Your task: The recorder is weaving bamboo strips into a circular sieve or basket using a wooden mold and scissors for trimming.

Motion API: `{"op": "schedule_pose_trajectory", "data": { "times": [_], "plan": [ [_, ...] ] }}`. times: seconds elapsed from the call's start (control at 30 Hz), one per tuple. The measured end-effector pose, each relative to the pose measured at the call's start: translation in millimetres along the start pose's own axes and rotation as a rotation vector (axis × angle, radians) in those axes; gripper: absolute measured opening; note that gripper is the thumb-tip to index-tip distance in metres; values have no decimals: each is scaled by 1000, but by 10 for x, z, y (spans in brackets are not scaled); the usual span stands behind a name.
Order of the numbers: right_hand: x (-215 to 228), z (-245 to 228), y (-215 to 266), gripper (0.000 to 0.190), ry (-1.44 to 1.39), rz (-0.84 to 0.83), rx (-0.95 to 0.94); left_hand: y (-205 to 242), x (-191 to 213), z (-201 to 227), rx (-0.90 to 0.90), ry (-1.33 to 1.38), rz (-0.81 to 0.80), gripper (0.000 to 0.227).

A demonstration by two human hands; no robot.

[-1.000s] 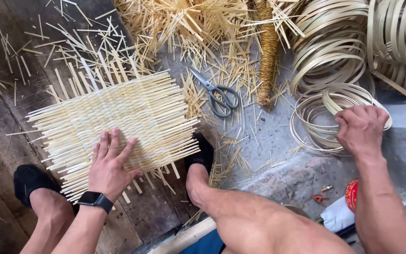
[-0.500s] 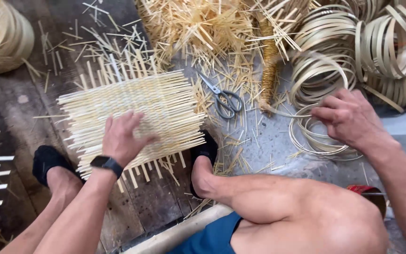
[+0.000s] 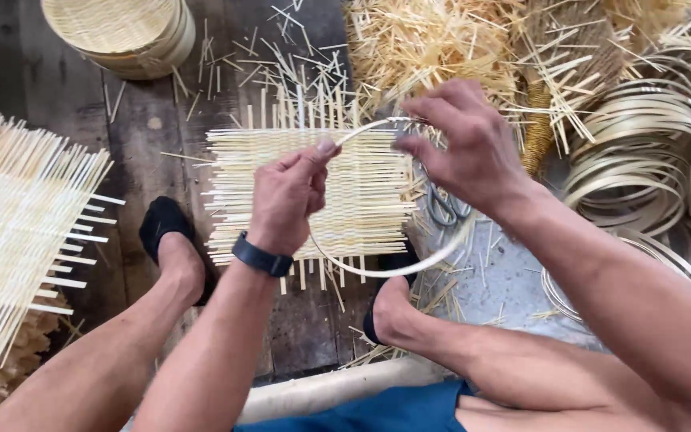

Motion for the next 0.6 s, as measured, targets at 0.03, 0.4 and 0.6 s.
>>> {"op": "schedule_pose_trajectory", "data": {
  "times": [0.03, 0.4, 0.6],
  "plan": [
    [-98, 23, -12, 50, -2, 5, 12, 13, 42, 10, -11, 2, 6, 27],
    [-476, -113, -231, 12, -296, -112, -23, 98, 19, 268, 304, 288, -96, 22],
    [-481, -788, -413, 12, -246, -89, 217, -50, -72, 58, 330, -178, -200, 80]
  ]
}}
Point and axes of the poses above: each hand's wrist, its own y-axis away from the middle knuckle, its own x-axis out of the back of the hand, z = x × y, the point moved 7 cm from there along -y, towards the middle knuckle, and after that the axes turned 1 degree about -y, right-handed, at the moved point
